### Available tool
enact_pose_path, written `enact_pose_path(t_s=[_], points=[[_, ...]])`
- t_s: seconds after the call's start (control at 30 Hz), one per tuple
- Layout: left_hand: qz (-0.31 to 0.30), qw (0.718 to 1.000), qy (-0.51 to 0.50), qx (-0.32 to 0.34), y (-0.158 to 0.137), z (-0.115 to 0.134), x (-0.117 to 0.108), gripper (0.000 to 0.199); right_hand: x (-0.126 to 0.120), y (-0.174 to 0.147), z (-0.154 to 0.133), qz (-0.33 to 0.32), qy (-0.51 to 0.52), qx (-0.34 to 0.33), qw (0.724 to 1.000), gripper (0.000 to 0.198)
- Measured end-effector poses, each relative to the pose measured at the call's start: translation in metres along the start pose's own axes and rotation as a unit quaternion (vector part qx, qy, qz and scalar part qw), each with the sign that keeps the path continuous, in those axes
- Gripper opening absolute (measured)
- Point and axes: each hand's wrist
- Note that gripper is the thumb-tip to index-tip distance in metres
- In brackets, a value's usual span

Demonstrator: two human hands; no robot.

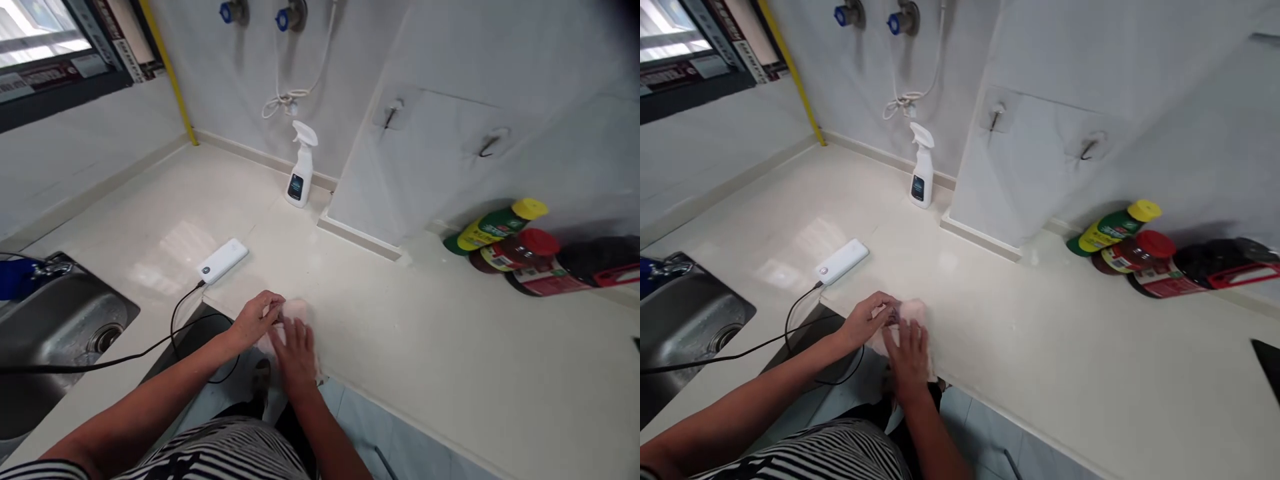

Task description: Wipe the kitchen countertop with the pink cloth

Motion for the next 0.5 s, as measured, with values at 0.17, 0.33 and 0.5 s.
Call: enact_pose_path(t_s=[0.17,0.33,0.5], points=[[-0.002,0.999,0.018,0.038,0.013,-0.015,0.014,0.018,-0.032,-0.145,0.089,0.063,-0.098,0.039,0.992,0.060],[0.012,0.998,0.028,0.051,0.018,-0.023,0.009,0.019,-0.072,-0.288,0.182,0.028,-0.163,0.085,0.983,0.039],[0.036,0.998,0.039,0.039,0.006,-0.034,-0.015,0.019,-0.084,-0.345,0.224,0.052,-0.170,0.116,0.977,0.066]])
Point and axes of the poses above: each hand's wrist, its own y-axis towards the middle knuckle, its own x-axis out of the palm, z = x × y, and after that the axes turned 12 degrees about -x, right-handed
